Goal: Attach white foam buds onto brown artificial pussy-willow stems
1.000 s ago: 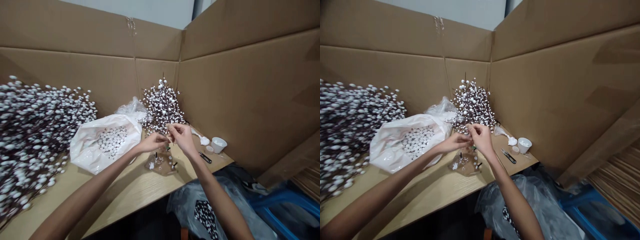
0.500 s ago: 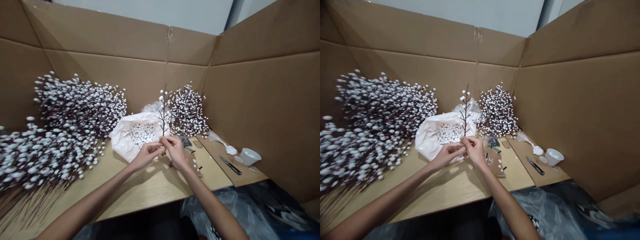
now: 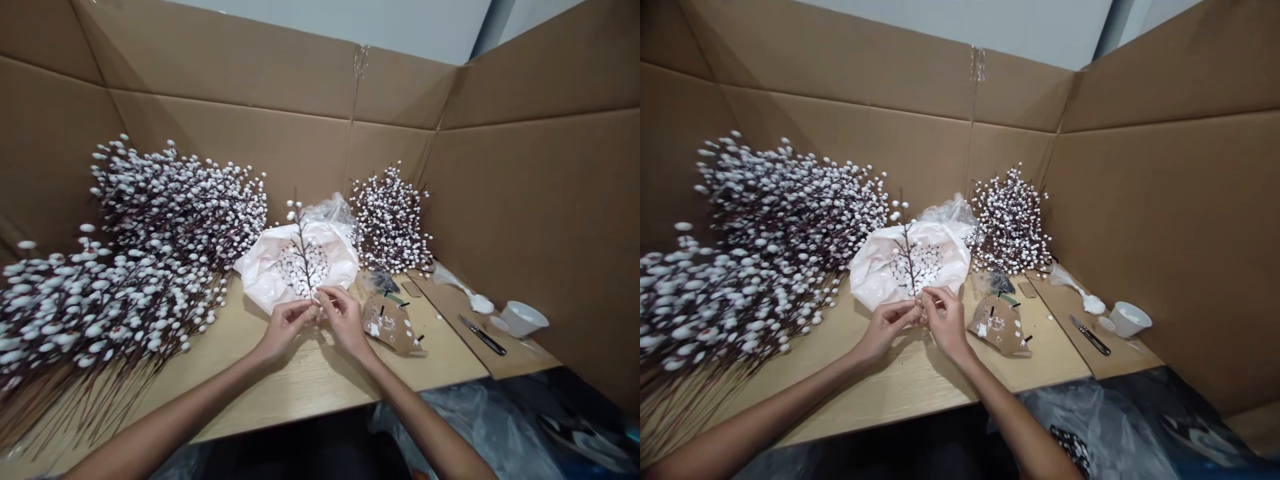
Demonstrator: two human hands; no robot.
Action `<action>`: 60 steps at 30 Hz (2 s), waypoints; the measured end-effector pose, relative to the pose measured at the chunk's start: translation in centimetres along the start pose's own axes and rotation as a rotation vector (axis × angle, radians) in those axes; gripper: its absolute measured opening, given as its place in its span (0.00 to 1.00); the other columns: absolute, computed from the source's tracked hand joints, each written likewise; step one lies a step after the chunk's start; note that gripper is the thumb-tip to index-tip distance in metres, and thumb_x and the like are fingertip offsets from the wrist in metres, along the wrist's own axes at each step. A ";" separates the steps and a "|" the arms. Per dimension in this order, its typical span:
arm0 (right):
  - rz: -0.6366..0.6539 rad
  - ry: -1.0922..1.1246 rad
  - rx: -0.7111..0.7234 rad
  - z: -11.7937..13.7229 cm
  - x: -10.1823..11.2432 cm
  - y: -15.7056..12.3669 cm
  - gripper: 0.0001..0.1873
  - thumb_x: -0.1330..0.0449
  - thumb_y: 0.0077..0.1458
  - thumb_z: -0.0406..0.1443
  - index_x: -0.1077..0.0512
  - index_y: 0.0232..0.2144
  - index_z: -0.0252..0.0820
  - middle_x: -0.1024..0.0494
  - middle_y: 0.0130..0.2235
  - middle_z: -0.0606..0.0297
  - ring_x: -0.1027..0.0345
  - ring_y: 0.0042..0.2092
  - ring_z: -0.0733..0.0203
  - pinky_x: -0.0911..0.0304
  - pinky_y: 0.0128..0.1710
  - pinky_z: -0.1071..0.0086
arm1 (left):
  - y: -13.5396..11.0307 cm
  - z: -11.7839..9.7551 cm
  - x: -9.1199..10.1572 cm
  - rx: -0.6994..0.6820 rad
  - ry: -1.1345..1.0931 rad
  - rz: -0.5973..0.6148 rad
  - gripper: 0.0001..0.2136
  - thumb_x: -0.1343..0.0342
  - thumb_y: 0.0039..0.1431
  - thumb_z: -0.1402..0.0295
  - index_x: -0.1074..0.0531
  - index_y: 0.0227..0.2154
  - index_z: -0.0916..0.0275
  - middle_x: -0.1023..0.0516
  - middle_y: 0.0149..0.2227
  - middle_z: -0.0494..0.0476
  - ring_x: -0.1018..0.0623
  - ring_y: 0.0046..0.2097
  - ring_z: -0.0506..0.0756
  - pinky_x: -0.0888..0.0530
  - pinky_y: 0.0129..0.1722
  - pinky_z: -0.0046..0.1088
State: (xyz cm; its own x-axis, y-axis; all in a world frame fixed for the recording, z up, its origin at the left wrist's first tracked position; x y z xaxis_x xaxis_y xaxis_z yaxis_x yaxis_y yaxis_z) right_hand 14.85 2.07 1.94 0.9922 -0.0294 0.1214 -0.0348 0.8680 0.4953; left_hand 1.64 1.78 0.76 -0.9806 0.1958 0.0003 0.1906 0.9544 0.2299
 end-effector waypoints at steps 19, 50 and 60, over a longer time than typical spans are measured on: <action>0.055 -0.510 -0.369 -3.7 21.5 -5.3 0.18 0.41 0.45 0.46 0.24 0.32 0.38 0.21 0.36 0.54 0.29 0.37 0.52 0.34 0.36 0.62 | -1.1 0.6 0.7 0.074 0.187 -0.137 0.18 0.36 0.37 0.55 0.21 0.26 0.66 0.19 0.28 0.59 0.21 0.30 0.56 0.23 0.31 0.28; -0.153 -0.261 -0.447 -2.8 23.2 -4.1 0.27 0.35 0.33 0.55 0.30 0.24 0.37 0.31 0.22 0.67 0.40 0.25 0.66 0.42 0.26 0.71 | -1.1 0.2 0.6 0.090 0.224 -0.118 0.24 0.35 0.32 0.47 0.20 0.26 0.64 0.18 0.34 0.61 0.20 0.31 0.59 0.22 0.33 0.32; -0.322 -0.260 -0.355 -2.1 23.0 -3.9 0.24 0.32 0.31 0.51 0.27 0.25 0.38 0.26 0.24 0.64 0.36 0.25 0.66 0.38 0.26 0.71 | -1.1 0.3 0.6 0.078 0.229 -0.129 0.23 0.35 0.32 0.47 0.20 0.26 0.63 0.18 0.34 0.59 0.20 0.31 0.59 0.21 0.33 0.32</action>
State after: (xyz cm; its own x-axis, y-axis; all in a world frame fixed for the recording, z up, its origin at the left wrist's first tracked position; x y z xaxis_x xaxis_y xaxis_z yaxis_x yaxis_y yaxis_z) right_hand 38.08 -0.94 0.98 0.8821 -0.4038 0.2427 0.3532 0.9077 0.2266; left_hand 0.88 0.91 0.24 -0.9799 0.0237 0.1979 0.0574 0.9843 0.1667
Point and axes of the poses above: each hand's wrist, its own y-axis towards the middle knuckle, its own x-axis out of the back of the hand, z = x × y, the point moved 2 cm from there along y, towards the middle knuckle
